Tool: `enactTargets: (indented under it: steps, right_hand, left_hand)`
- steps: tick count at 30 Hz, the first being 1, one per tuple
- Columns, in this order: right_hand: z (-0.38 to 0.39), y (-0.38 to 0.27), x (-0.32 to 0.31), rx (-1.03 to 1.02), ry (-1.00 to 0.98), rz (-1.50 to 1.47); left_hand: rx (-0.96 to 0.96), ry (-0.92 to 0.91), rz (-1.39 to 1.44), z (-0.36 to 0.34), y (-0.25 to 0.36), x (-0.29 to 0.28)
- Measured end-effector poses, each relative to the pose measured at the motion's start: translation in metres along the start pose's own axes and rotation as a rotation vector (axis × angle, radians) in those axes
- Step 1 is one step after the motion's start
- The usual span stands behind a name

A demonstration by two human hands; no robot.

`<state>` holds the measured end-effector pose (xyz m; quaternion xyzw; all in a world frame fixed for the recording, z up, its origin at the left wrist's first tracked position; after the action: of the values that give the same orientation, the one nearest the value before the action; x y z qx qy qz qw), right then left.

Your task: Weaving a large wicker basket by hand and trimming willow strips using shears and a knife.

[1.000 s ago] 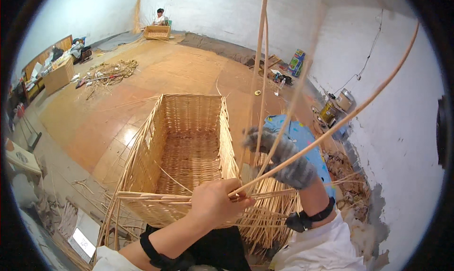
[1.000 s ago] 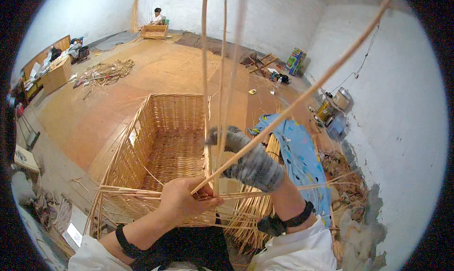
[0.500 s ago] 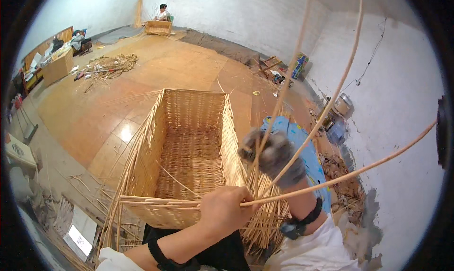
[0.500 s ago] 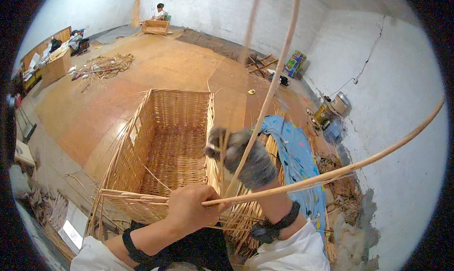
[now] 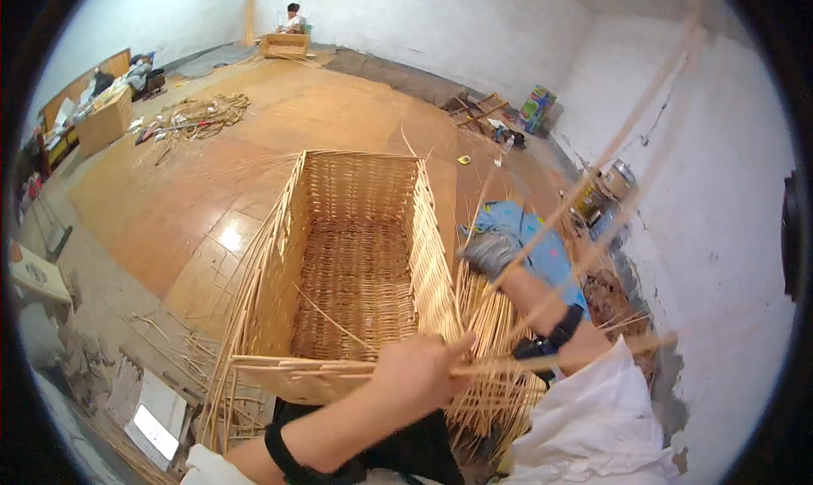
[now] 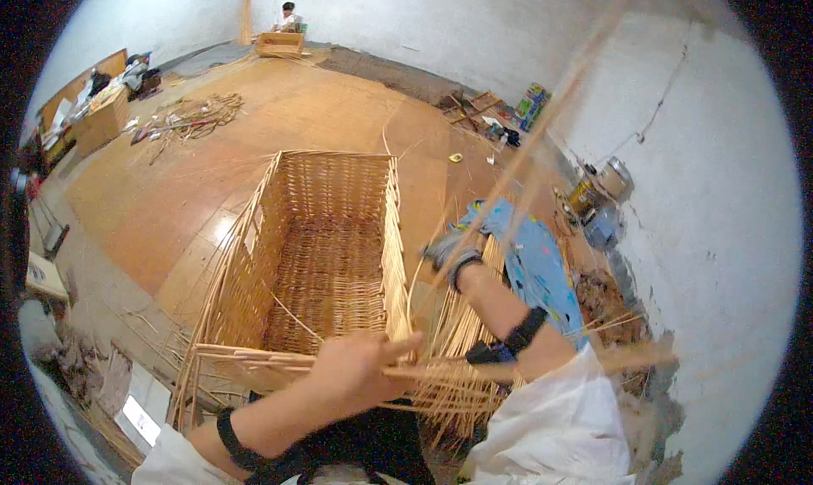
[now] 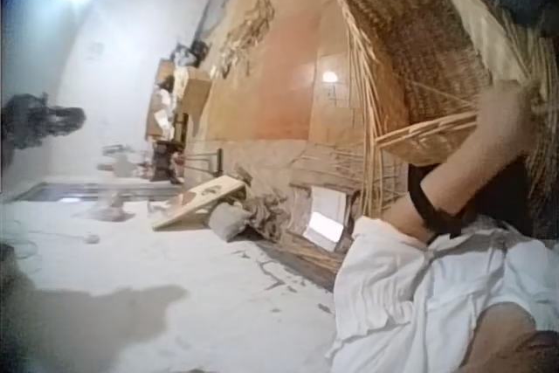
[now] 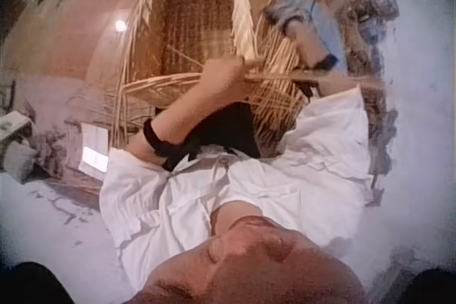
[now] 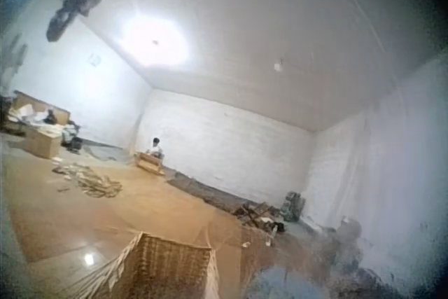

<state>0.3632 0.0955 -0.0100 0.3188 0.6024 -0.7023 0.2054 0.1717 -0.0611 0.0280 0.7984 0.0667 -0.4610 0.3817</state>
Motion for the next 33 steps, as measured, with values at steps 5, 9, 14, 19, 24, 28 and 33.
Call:
enactTargets:
  steps: [5,9,14,19,24,28,33]
  right_hand:
    - [0.055,-0.016,0.023,-0.466,-0.130,0.921]
    - [0.153,-0.094,0.017,-0.523,-0.266,-0.042]
    - [0.169,-0.068,0.026,-0.630,0.380,0.023]
    - [0.156,-0.055,0.017,-0.649,0.392,0.110]
    - [0.165,-0.060,-0.008,-0.579,0.672,0.007]
    - [0.169,-0.069,-0.012,-0.660,0.665,-0.125]
    - [0.180,-0.072,-0.017,-0.634,0.662,-0.032]
  left_hand:
    - [0.020,-0.362,0.267,-0.026,-0.040,0.018]
    - [0.056,-0.388,0.437,-0.040,-0.041,-0.008]
    - [-0.076,-0.372,0.481,-0.062,-0.063,-0.012]
    - [-0.075,-0.484,0.016,-0.030,-0.108,-0.026]
    - [-0.138,-0.503,-0.179,-0.033,-0.085,-0.032]
    - [0.290,-0.200,0.300,-0.059,-0.019,-0.065]
    - [0.337,-0.346,0.646,-0.082,0.006,-0.054]
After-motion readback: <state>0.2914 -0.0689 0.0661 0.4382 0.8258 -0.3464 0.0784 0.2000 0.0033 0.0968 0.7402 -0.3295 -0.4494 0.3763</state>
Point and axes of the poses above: each hand's wrist, its own z-axis away from the middle knuckle, its own x-axis out of the palm, y = z × x, the point moved 10 cm from there along -z, towards the middle knuckle, and after that the axes turned 2 degrees about -x, right-handed, at the moved point
